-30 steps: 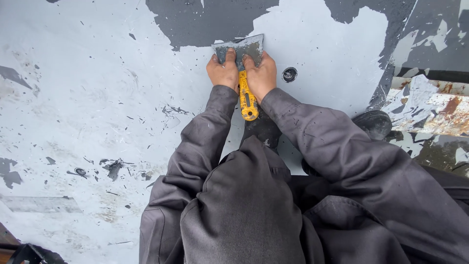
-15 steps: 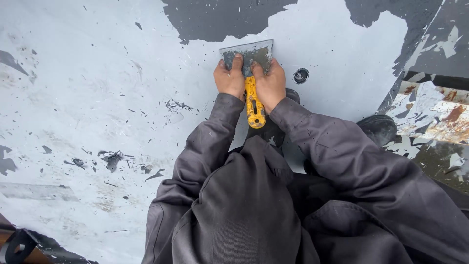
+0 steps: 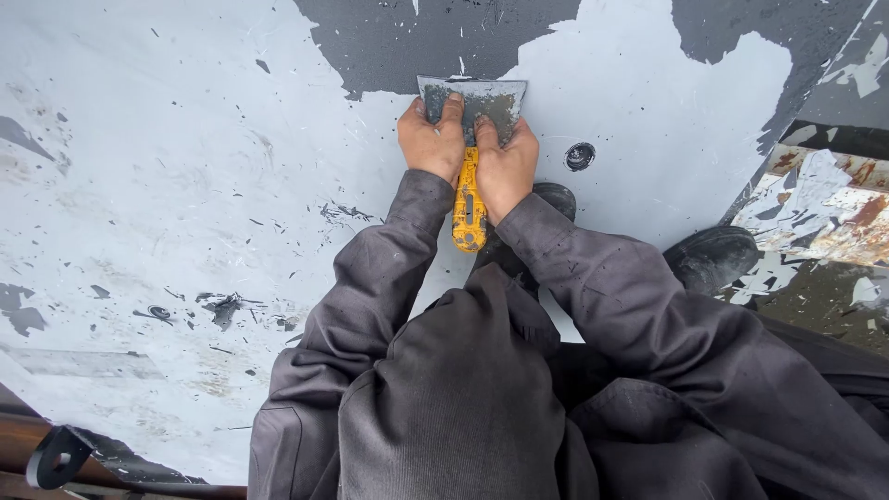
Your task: Scraping old paint or residue from a flat surface using a hand-held scraper.
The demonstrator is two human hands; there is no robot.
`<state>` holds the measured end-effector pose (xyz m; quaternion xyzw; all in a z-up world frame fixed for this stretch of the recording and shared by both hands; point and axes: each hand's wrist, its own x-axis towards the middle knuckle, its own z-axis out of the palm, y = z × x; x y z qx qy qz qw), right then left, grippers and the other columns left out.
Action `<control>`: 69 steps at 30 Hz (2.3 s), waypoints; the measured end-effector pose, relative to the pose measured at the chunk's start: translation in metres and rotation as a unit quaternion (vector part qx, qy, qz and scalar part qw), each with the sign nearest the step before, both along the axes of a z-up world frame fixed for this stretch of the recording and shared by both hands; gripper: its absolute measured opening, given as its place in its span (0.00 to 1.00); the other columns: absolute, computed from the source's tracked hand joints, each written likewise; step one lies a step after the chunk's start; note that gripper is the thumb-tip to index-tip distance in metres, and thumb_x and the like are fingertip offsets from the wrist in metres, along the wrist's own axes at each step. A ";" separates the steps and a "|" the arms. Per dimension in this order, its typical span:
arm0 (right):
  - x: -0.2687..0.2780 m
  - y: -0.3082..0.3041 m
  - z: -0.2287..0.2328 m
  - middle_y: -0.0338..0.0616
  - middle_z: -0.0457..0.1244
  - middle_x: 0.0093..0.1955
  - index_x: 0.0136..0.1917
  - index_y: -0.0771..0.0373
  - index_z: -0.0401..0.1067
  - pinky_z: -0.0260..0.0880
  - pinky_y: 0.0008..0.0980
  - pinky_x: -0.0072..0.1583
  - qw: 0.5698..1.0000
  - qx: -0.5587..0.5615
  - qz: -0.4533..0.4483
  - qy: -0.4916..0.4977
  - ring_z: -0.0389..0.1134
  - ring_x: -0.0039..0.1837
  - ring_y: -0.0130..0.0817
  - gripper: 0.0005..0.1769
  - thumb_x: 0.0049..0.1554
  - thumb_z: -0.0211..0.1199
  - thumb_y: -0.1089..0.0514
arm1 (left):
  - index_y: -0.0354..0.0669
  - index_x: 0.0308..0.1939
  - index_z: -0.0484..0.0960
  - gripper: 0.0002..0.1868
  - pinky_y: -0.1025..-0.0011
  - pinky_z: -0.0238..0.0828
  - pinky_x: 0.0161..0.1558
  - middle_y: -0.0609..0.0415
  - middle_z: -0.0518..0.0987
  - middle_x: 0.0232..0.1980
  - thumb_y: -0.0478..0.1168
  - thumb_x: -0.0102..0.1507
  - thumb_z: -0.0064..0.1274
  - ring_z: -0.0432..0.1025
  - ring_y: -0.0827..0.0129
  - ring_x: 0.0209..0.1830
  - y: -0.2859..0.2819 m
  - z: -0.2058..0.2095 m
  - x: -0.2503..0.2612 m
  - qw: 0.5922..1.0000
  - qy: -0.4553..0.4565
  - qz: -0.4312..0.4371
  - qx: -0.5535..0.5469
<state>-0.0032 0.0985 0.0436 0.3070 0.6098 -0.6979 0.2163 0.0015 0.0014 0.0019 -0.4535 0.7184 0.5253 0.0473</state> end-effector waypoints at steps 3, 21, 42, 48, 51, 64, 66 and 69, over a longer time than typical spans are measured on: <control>-0.003 0.019 -0.016 0.48 0.70 0.53 0.58 0.73 0.69 0.73 0.30 0.55 0.992 0.008 0.094 0.084 0.70 0.52 0.29 0.11 0.64 0.59 0.65 | 0.17 0.46 0.79 0.26 0.67 0.77 0.44 0.37 0.85 0.39 0.45 0.63 0.59 0.79 0.62 0.38 0.016 -0.012 0.005 0.999 0.016 0.034 -0.014; 0.000 0.059 0.005 0.48 0.67 0.56 0.62 0.71 0.66 0.72 0.29 0.57 0.993 -0.060 0.104 0.001 0.70 0.55 0.28 0.14 0.66 0.56 0.61 | 0.23 0.53 0.74 0.19 0.68 0.77 0.44 0.42 0.82 0.46 0.40 0.69 0.54 0.76 0.65 0.42 0.047 0.013 0.017 0.965 0.131 0.112 0.197; -0.023 0.049 -0.016 0.46 0.70 0.51 0.58 0.73 0.71 0.73 0.28 0.55 0.996 -0.011 0.091 0.011 0.71 0.52 0.28 0.11 0.63 0.57 0.65 | 0.22 0.46 0.78 0.18 0.68 0.77 0.44 0.42 0.83 0.41 0.40 0.66 0.56 0.79 0.65 0.40 0.050 -0.014 -0.001 0.990 0.065 0.101 0.072; -0.139 0.046 -0.015 0.44 0.71 0.47 0.56 0.72 0.72 0.74 0.30 0.50 0.975 -0.004 0.170 0.140 0.70 0.47 0.28 0.09 0.65 0.59 0.63 | 0.19 0.50 0.73 0.22 0.63 0.77 0.44 0.33 0.82 0.41 0.42 0.67 0.55 0.76 0.60 0.39 0.039 -0.029 -0.122 0.974 0.129 0.170 0.076; -0.111 0.046 -0.032 0.45 0.69 0.50 0.57 0.72 0.70 0.73 0.29 0.53 0.984 -0.001 0.141 0.108 0.69 0.51 0.28 0.10 0.64 0.59 0.64 | 0.21 0.51 0.75 0.22 0.66 0.74 0.51 0.41 0.82 0.48 0.44 0.68 0.57 0.76 0.65 0.47 0.038 -0.026 -0.090 0.986 0.102 0.118 0.064; 0.002 0.071 0.016 0.48 0.67 0.58 0.65 0.70 0.64 0.72 0.30 0.59 0.987 -0.105 0.122 -0.016 0.69 0.58 0.29 0.16 0.68 0.56 0.59 | 0.28 0.54 0.75 0.17 0.69 0.74 0.51 0.46 0.80 0.49 0.41 0.70 0.55 0.73 0.68 0.48 0.051 0.024 0.033 0.936 0.133 0.164 0.280; 0.006 0.063 0.024 0.47 0.67 0.59 0.65 0.69 0.63 0.73 0.29 0.59 0.983 -0.090 0.157 -0.008 0.69 0.58 0.29 0.18 0.65 0.58 0.60 | 0.30 0.54 0.74 0.18 0.69 0.74 0.51 0.47 0.80 0.49 0.41 0.68 0.56 0.75 0.67 0.48 0.043 0.026 0.037 0.922 0.131 0.213 0.295; 0.010 0.048 0.029 0.46 0.67 0.59 0.66 0.68 0.63 0.73 0.29 0.59 0.979 -0.076 0.190 0.002 0.69 0.59 0.28 0.19 0.65 0.58 0.60 | 0.28 0.54 0.75 0.18 0.69 0.73 0.51 0.46 0.79 0.50 0.40 0.68 0.56 0.74 0.67 0.49 0.030 0.021 0.052 0.911 0.164 0.237 0.296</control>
